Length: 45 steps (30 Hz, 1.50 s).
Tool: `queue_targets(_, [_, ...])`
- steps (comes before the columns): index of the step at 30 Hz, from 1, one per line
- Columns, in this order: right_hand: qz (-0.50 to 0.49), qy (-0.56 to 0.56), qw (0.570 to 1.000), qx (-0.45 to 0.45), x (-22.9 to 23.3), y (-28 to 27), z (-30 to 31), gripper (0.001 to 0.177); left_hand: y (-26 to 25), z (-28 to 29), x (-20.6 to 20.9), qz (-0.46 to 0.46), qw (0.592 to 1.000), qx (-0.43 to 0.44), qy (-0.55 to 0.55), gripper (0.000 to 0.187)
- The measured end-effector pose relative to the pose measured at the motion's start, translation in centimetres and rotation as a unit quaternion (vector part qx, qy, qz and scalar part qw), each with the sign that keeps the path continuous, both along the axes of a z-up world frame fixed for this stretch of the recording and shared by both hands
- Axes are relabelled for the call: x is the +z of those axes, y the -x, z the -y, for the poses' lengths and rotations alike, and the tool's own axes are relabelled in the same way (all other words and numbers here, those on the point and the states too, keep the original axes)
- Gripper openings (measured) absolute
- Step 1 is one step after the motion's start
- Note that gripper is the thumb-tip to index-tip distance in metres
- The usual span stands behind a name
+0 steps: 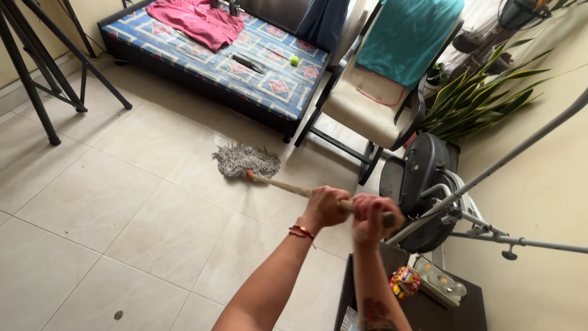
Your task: The person moves a chair, rinses a mop in a bucket, and mops the tiled floor of the house.
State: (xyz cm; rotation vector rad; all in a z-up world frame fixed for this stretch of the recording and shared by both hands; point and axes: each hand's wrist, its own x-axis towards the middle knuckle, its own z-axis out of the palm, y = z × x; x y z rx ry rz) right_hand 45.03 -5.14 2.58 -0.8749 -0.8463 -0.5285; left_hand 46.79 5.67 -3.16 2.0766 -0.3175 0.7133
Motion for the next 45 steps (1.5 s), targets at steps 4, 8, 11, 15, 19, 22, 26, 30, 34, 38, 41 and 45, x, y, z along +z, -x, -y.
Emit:
queue_targets(4, [-0.057,0.114,0.99,-0.069,-11.5,-2.9,-2.7,0.019,-2.3,-5.6,-5.3,-0.13,0.986,0.006,-0.105,0.022])
queue_targets(8, [-0.038,0.344,0.934,-0.085,-12.1,2.9,-8.0,0.018,-2.4,-11.4,-15.3,-0.248,0.954,0.029,-0.165,0.011])
queue_targets(11, [-0.012,0.345,0.938,-0.042,-9.5,4.9,-9.3,0.018,1.5,-13.1,-13.7,-0.236,0.953,0.057,-0.179,0.009])
queue_targets(15, [-0.013,0.379,0.923,-0.072,-3.6,4.4,-6.7,0.016,4.5,-10.8,-3.7,-0.2,0.964,0.035,-0.171,0.024])
queue_targets(19, [0.072,0.234,0.969,0.043,1.5,5.2,-6.9,0.032,7.3,-9.0,2.4,-0.208,0.971,0.036,-0.108,0.04])
queue_targets(22, [0.048,0.148,0.985,0.081,-1.9,3.4,-8.4,0.032,6.8,-10.0,1.7,-0.218,0.972,0.05,-0.078,0.037])
queue_targets(26, [-0.091,0.171,0.981,-0.012,-8.2,2.8,-10.2,0.021,5.5,-13.0,-2.9,-0.168,0.975,0.094,-0.107,0.041])
queue_targets(30, [-0.087,0.331,0.939,0.013,-14.3,4.6,-14.1,0.017,4.7,-18.0,-14.3,-0.211,0.958,0.141,-0.135,0.024])
queue_targets(34, [-0.013,0.403,0.914,0.049,-11.7,7.1,-15.5,0.011,6.7,-20.3,-16.1,-0.205,0.956,0.159,-0.135,0.02])
queue_targets(38, [-0.028,0.457,0.888,0.048,-6.0,5.8,-13.5,0.015,10.6,-17.5,-4.4,-0.135,0.966,0.195,-0.102,0.023])
queue_targets(41, [0.109,0.325,0.938,0.042,5.0,9.2,-15.6,0.021,12.5,-16.5,4.2,-0.128,0.964,0.233,-0.014,0.036])
queue_targets(45, [-0.033,0.081,0.973,0.214,3.2,8.0,-19.5,0.036,10.6,-18.2,3.3,-0.095,0.96,0.262,0.039,0.044])
